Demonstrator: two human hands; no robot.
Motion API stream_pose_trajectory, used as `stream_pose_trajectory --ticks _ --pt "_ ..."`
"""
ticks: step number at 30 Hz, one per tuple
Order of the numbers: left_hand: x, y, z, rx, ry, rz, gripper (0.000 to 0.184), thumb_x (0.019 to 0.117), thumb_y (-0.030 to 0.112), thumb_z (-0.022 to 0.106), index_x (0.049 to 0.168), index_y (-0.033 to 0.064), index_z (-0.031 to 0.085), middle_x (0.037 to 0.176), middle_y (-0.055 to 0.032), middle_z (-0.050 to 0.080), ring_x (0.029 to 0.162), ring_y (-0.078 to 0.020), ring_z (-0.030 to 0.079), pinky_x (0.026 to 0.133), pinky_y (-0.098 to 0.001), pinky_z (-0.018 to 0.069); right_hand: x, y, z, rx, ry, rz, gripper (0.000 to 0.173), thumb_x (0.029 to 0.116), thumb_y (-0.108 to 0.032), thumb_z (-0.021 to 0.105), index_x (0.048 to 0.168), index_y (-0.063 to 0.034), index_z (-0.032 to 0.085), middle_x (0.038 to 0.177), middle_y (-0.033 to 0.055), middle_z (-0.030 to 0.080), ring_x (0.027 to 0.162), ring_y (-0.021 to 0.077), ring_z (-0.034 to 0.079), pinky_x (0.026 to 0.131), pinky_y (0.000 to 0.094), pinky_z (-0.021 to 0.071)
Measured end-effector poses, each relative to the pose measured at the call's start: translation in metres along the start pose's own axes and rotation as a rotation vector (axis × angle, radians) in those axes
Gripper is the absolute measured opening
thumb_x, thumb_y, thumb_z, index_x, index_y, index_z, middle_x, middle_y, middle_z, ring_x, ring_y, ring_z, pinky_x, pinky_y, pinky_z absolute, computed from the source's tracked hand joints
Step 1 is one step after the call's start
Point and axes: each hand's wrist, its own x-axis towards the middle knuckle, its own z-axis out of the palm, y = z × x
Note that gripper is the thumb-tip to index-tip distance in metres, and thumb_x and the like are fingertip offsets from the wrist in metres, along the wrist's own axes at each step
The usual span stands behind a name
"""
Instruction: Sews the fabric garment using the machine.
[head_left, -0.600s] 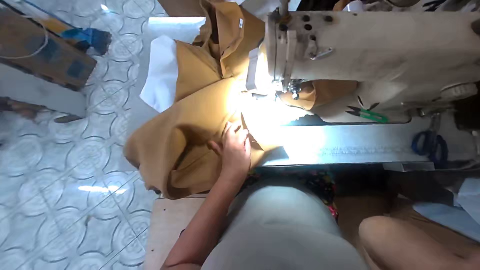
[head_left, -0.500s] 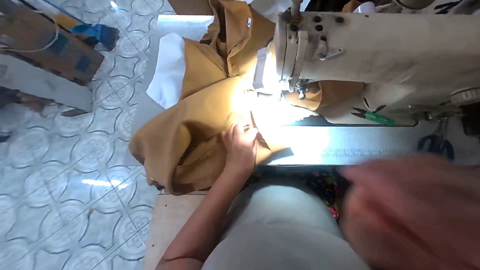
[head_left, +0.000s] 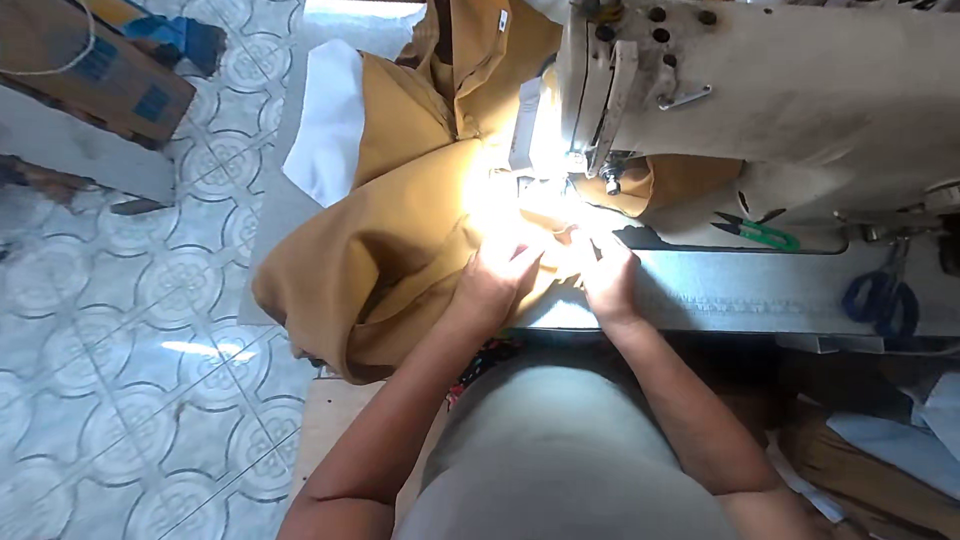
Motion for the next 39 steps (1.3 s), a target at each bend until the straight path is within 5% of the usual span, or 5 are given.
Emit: stream_pose_trajectory --ticks 5,15,25,34,39 --pt "0.011 0.012 -0.007 0.129 -0.202 -0.066 0.051 0.095 -0.005 0.059 0.14 0.0178 0.064 0.128 -0.0177 0.066 0.115 -0.0391 0.064 0.087 -0.0557 0.0534 -0.003 0.0 0.001 0.037 -0.018 -0.043 0.013 0.0972 -0.005 0.064 0.1 0.0011 0.075 0.098 0.0135 0.071 0.09 0.0153 0.07 0.083 0.0258 0.0575" --pt "0.028 -0.004 -0.044 0.003 -0.196 0.141 0.025 0.1022 0.005 0.051 0.108 0.0051 0.075 0.121 -0.0123 0.072 0.109 -0.0305 0.07 0.092 -0.0459 0.057 -0.015 -0.005 0.009 -0.325 -0.227 -0.197 0.029 0.1012 -0.027 0.059 0.118 -0.0104 0.077 0.109 0.0153 0.068 0.105 0.0308 0.065 0.092 0.0426 0.0542" --pt "0.058 -0.066 0.006 -0.064 -0.051 0.391 0.038 0.1076 0.018 0.043 0.137 0.0172 0.068 0.145 -0.0059 0.061 0.142 -0.0263 0.049 0.121 -0.0485 0.0313 -0.034 0.003 -0.016 -0.649 -0.195 -0.229 0.023 0.0977 -0.02 0.065 0.113 -0.0083 0.077 0.116 0.0169 0.069 0.11 0.0358 0.066 0.081 0.046 0.0569" --pt "0.03 -0.031 0.006 0.008 -0.039 0.141 0.034 0.1076 0.018 0.046 0.13 0.0094 0.07 0.136 -0.0095 0.067 0.127 -0.0287 0.062 0.109 -0.0506 0.0447 0.005 -0.039 0.003 -0.386 -0.256 -0.134 0.017 0.0942 -0.004 0.065 0.107 0.0058 0.072 0.102 0.0219 0.072 0.099 0.0346 0.072 0.088 0.0443 0.0591" --pt "0.07 -0.042 -0.022 0.086 -0.219 0.298 0.028 0.1056 0.021 0.051 0.113 0.0126 0.077 0.12 -0.0111 0.072 0.12 -0.0327 0.063 0.106 -0.0554 0.044 0.012 -0.014 0.022 -0.426 -0.206 -0.193 0.022 0.0955 -0.008 0.065 0.113 0.0028 0.072 0.113 0.0224 0.072 0.107 0.0377 0.07 0.092 0.0479 0.0576"
